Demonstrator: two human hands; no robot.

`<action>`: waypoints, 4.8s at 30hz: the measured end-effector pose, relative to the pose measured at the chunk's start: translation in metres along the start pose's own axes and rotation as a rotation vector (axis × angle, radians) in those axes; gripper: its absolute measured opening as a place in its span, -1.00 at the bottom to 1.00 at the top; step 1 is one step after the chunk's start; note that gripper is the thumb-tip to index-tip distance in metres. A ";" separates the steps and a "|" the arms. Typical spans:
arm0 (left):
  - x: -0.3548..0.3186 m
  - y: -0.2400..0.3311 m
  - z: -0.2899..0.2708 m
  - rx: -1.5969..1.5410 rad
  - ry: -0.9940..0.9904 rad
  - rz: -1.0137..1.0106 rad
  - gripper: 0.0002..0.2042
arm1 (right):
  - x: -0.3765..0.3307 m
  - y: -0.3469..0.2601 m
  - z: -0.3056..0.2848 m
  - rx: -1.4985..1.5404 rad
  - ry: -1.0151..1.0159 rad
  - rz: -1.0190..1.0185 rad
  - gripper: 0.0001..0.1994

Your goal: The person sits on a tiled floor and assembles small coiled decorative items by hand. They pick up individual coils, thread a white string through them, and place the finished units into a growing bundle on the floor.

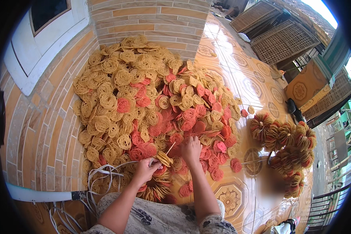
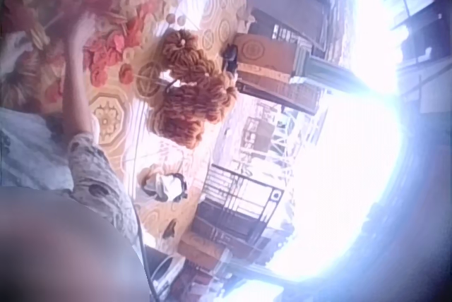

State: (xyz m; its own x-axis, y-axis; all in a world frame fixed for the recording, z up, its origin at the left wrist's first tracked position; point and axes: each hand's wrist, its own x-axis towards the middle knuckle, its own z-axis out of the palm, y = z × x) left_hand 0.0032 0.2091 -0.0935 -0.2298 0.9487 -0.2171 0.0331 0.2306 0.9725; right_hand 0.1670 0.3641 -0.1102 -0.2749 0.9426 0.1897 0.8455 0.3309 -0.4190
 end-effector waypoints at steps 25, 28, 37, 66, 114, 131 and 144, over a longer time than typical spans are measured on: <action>0.003 -0.010 0.000 -0.126 0.026 0.036 -0.82 | 0.004 0.000 -0.026 0.040 -0.245 -0.026 -0.76; 0.003 -0.008 -0.001 -0.067 0.012 0.020 -0.82 | -0.001 0.000 -0.010 -0.131 -0.190 -0.090 -0.63; 0.001 -0.004 -0.002 0.008 -0.013 0.028 -0.80 | 0.005 0.005 -0.022 -0.092 -0.266 -0.030 -0.75; 0.001 -0.007 0.002 -0.045 -0.006 0.042 -0.84 | -0.002 0.010 -0.014 -0.237 -0.220 -0.210 -0.52; -0.004 0.007 -0.004 -0.012 -0.051 0.015 -0.83 | 0.002 -0.024 -0.092 0.388 -0.318 -0.241 -0.86; -0.003 0.006 -0.002 -0.010 -0.048 0.010 -0.84 | 0.003 -0.041 -0.078 0.825 -0.283 0.002 -0.68; 0.001 -0.010 -0.011 0.099 0.117 0.010 -0.83 | 0.000 -0.030 -0.016 0.142 -0.092 -0.154 -0.64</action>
State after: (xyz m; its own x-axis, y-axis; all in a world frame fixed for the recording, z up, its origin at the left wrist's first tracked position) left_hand -0.0078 0.2058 -0.1026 -0.3405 0.9208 -0.1903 0.1300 0.2465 0.9604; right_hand 0.1487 0.3530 -0.0835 -0.4423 0.8782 0.1820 0.7193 0.4686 -0.5129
